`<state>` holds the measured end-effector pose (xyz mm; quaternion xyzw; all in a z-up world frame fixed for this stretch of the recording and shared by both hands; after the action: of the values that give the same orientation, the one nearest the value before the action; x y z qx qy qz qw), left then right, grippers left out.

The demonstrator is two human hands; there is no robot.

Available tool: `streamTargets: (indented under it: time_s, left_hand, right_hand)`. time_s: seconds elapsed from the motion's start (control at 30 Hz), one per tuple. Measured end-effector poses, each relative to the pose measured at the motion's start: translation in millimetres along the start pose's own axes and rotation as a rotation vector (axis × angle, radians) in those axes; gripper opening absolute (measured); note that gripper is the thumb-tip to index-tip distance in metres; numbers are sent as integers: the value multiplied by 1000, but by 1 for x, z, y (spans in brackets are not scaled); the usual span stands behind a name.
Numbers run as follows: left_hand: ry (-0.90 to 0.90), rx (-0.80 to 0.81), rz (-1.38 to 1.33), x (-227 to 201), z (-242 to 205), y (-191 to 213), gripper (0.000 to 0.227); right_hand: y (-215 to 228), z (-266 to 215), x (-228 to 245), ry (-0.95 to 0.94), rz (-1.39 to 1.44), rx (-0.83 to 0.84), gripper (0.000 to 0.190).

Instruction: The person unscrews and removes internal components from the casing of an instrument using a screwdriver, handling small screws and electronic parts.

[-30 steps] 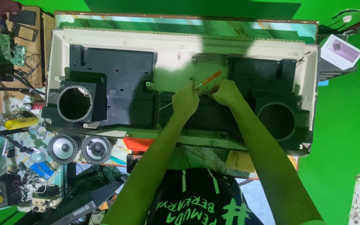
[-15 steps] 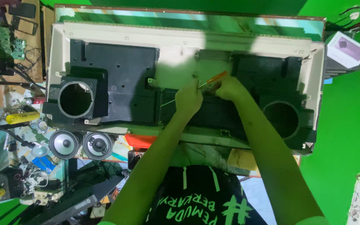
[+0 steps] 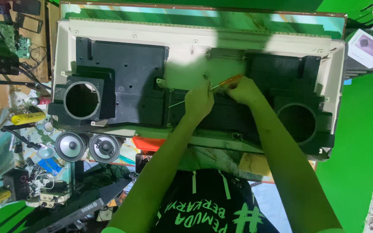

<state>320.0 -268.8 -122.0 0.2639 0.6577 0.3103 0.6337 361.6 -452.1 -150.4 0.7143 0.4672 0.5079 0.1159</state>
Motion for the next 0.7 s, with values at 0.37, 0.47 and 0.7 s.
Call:
streamTargets:
  time_s: [0.37, 0.47, 0.7]
  left_hand:
    - [-20, -10, -1, 0, -1, 0, 17]
    - [-23, 1, -19, 3, -1, -2, 18]
    - [22, 34, -21, 3, 0, -3, 16]
  right_hand:
    - [7, -12, 10, -44, 186, 36, 28]
    - [3, -7, 3, -99, 125, 43, 28]
    - [-3, 1, -10, -86, 91, 84, 30]
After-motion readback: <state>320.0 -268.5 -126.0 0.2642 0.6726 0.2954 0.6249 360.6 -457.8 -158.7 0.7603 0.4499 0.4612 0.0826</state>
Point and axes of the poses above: each hand's wrist, its own z-axis towards the middle knuckle, its own y-axis out of the back of the hand, x = y × z, the point moved 5 cm from there along z, towards the middle knuckle, and after that the axes turned 9 degrees about y, right-handed, at the moved point
